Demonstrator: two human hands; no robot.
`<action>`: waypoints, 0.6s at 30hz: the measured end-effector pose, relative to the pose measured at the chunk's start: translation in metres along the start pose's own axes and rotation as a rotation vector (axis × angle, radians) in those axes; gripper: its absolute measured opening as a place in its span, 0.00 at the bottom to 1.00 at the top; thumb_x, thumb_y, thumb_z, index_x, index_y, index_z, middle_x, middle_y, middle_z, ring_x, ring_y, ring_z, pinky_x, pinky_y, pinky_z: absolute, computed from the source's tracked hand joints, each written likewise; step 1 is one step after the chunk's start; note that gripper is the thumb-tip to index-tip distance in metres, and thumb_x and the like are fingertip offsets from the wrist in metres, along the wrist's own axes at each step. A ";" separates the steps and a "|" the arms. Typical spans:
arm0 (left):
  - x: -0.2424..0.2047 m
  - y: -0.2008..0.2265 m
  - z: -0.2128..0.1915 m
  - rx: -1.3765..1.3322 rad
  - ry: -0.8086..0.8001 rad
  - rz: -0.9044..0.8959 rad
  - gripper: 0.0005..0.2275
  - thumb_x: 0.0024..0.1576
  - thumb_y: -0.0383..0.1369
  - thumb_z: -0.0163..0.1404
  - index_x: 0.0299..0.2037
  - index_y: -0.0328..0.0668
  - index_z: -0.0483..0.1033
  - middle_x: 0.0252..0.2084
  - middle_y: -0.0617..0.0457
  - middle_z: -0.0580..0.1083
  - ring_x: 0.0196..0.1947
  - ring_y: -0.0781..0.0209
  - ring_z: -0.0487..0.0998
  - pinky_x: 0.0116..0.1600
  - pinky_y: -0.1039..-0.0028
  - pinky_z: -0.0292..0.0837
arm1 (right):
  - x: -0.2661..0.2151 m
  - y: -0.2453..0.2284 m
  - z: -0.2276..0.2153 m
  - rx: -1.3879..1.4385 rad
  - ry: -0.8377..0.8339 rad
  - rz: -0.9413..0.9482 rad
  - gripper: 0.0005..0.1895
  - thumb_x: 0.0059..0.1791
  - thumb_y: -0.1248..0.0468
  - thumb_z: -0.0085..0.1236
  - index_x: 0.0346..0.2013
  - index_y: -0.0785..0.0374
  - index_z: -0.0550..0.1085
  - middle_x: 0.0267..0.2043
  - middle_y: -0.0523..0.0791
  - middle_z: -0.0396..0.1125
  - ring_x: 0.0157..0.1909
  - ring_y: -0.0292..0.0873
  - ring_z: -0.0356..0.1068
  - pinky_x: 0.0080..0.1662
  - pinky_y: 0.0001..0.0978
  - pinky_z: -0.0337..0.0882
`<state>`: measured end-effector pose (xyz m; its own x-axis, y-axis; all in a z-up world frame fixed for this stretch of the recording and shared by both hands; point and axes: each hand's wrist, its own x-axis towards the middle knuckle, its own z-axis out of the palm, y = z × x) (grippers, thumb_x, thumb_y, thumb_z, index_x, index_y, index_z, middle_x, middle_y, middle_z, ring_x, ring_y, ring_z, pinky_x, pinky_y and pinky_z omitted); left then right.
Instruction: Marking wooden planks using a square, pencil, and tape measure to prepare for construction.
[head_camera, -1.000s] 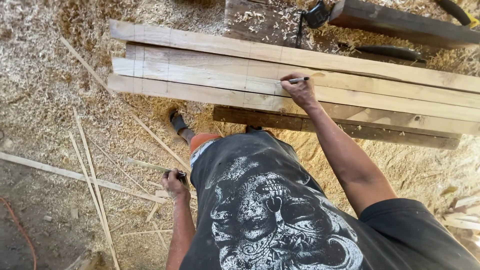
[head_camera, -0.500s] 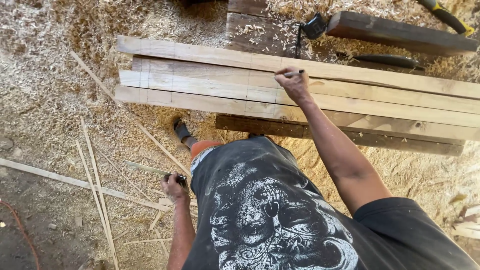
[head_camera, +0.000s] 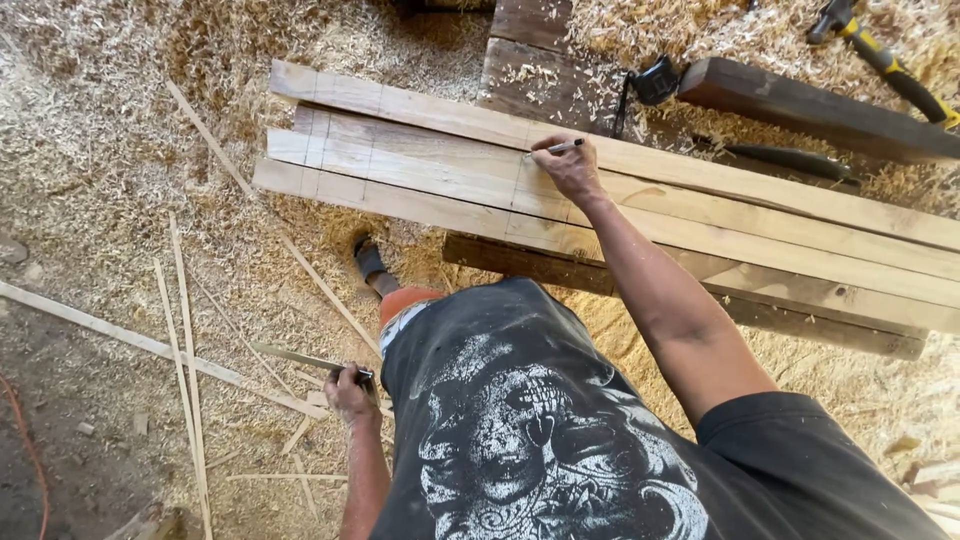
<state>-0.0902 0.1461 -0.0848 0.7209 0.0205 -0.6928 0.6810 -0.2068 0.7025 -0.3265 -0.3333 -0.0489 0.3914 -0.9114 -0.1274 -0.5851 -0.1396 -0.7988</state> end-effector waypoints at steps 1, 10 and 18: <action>0.003 -0.005 -0.001 -0.004 -0.003 0.001 0.15 0.58 0.32 0.50 0.53 0.37 0.67 0.42 0.49 0.74 0.38 0.61 0.77 0.39 0.73 0.77 | 0.003 0.001 0.000 -0.001 0.002 -0.004 0.10 0.47 0.60 0.62 0.38 0.61 0.83 0.34 0.46 0.78 0.33 0.36 0.77 0.39 0.28 0.79; 0.015 -0.007 0.004 0.008 -0.063 0.080 0.17 0.57 0.30 0.50 0.54 0.31 0.65 0.43 0.46 0.73 0.40 0.56 0.76 0.40 0.71 0.77 | -0.009 0.006 -0.003 -0.046 -0.141 0.041 0.10 0.46 0.61 0.61 0.37 0.62 0.83 0.35 0.46 0.78 0.32 0.37 0.76 0.35 0.30 0.80; 0.018 0.005 0.007 0.064 -0.086 0.087 0.16 0.57 0.31 0.50 0.53 0.36 0.65 0.42 0.48 0.72 0.38 0.59 0.75 0.37 0.72 0.76 | -0.019 -0.014 -0.006 -0.011 -0.094 0.003 0.09 0.47 0.61 0.62 0.38 0.62 0.83 0.36 0.48 0.78 0.35 0.39 0.77 0.40 0.30 0.79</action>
<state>-0.0750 0.1388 -0.0953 0.7609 -0.0839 -0.6435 0.6051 -0.2663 0.7503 -0.3297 -0.3163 -0.0320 0.4544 -0.8713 -0.1852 -0.5939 -0.1414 -0.7921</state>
